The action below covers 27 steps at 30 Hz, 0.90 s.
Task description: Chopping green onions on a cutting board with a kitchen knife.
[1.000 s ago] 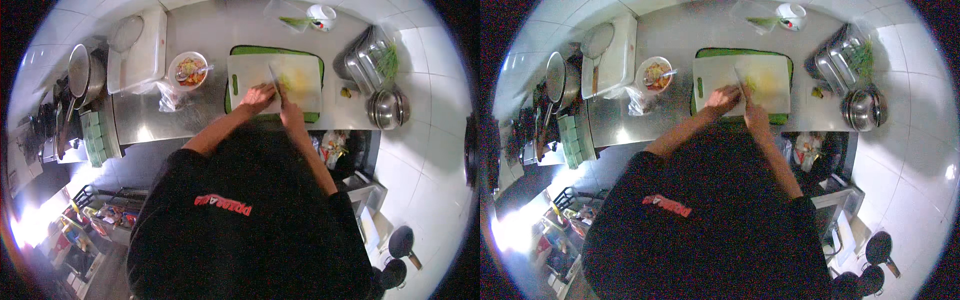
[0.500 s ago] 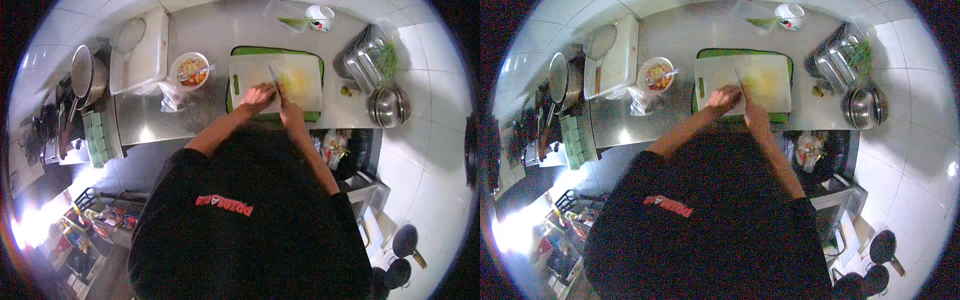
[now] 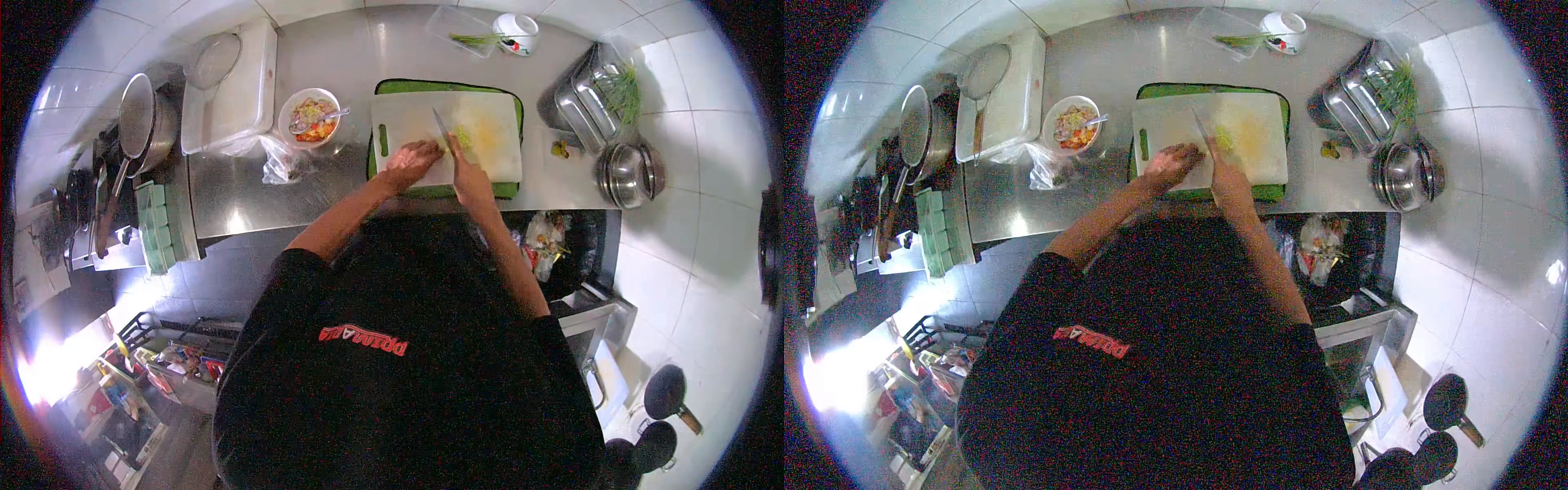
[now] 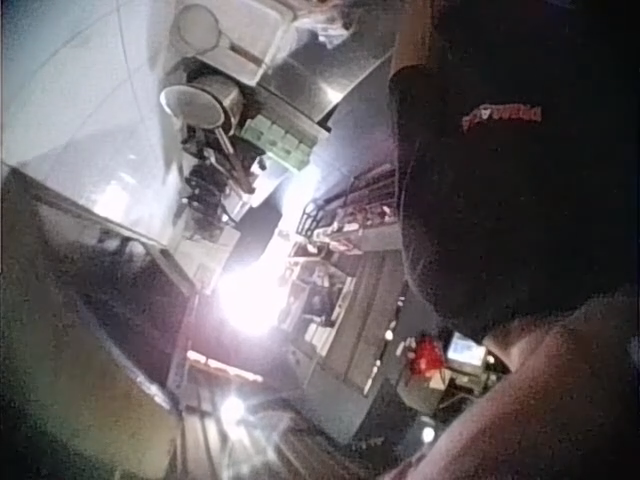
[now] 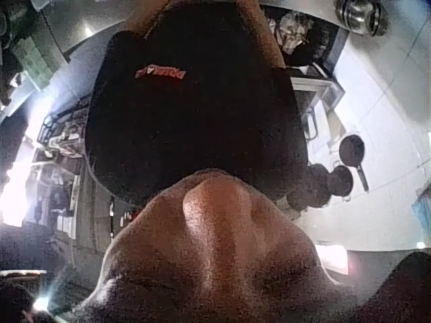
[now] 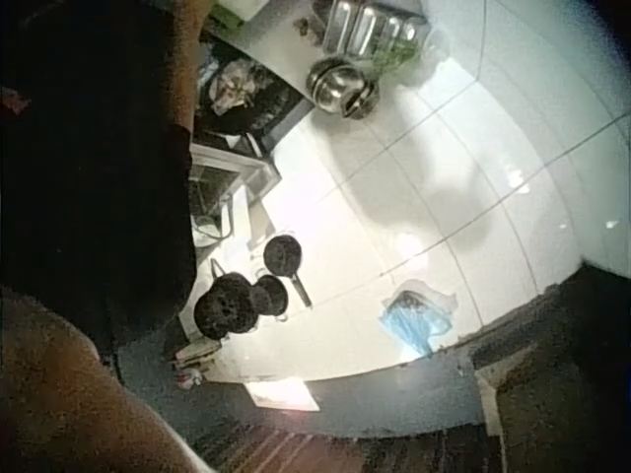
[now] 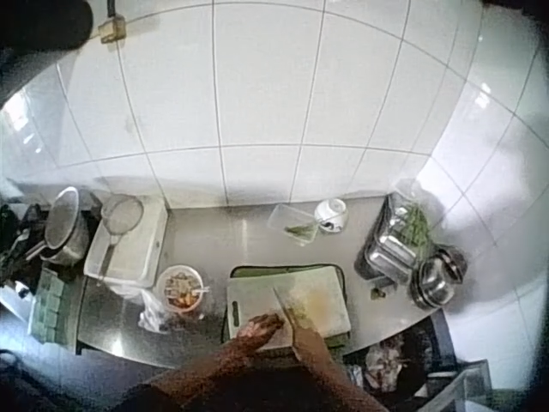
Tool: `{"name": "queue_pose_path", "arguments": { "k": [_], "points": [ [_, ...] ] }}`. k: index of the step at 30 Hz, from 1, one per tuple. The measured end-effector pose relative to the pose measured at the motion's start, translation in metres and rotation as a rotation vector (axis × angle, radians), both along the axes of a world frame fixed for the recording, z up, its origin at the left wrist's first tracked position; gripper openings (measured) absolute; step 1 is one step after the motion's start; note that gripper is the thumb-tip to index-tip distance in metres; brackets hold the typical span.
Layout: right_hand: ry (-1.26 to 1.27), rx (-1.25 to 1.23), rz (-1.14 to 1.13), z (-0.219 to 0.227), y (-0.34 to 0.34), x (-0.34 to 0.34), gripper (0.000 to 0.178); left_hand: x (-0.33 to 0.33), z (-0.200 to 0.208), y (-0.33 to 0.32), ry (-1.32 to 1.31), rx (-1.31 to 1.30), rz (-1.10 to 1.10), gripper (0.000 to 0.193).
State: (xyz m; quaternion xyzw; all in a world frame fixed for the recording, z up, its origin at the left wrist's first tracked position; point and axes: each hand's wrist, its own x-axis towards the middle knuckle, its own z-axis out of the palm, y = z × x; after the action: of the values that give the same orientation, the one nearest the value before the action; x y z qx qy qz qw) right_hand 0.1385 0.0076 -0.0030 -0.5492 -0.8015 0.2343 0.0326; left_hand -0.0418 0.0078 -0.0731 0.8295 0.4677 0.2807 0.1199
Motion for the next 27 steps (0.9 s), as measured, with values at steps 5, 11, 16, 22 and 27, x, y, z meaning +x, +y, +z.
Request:
{"name": "queue_pose_path", "arguments": {
  "k": [5, 11, 16, 22, 27],
  "points": [
    [0.045, -0.023, -0.002, 0.002, -0.015, 0.008, 0.079, -0.007, 0.002, -0.003, -0.055, -0.05, -0.035, 0.021],
    [-0.061, -0.03, -0.004, 0.002, -0.019, 0.015, 0.08, -0.004, -0.004, -0.005, -0.017, -0.046, 0.021, 0.022],
    [-0.111, -0.068, 0.006, 0.008, -0.023, 0.013, 0.083, -0.005, -0.006, -0.003, -0.043, 0.022, -0.001, 0.019],
    [0.078, 0.11, -0.033, -0.035, -0.021, 0.017, 0.077, -0.003, 0.003, -0.002, 0.035, -0.227, -0.026, 0.03],
    [0.175, 0.069, 0.083, -0.01, 0.021, 0.007, 0.065, -0.005, -0.003, -0.002, -0.01, -0.017, 0.032, 0.02]
  ]
}}
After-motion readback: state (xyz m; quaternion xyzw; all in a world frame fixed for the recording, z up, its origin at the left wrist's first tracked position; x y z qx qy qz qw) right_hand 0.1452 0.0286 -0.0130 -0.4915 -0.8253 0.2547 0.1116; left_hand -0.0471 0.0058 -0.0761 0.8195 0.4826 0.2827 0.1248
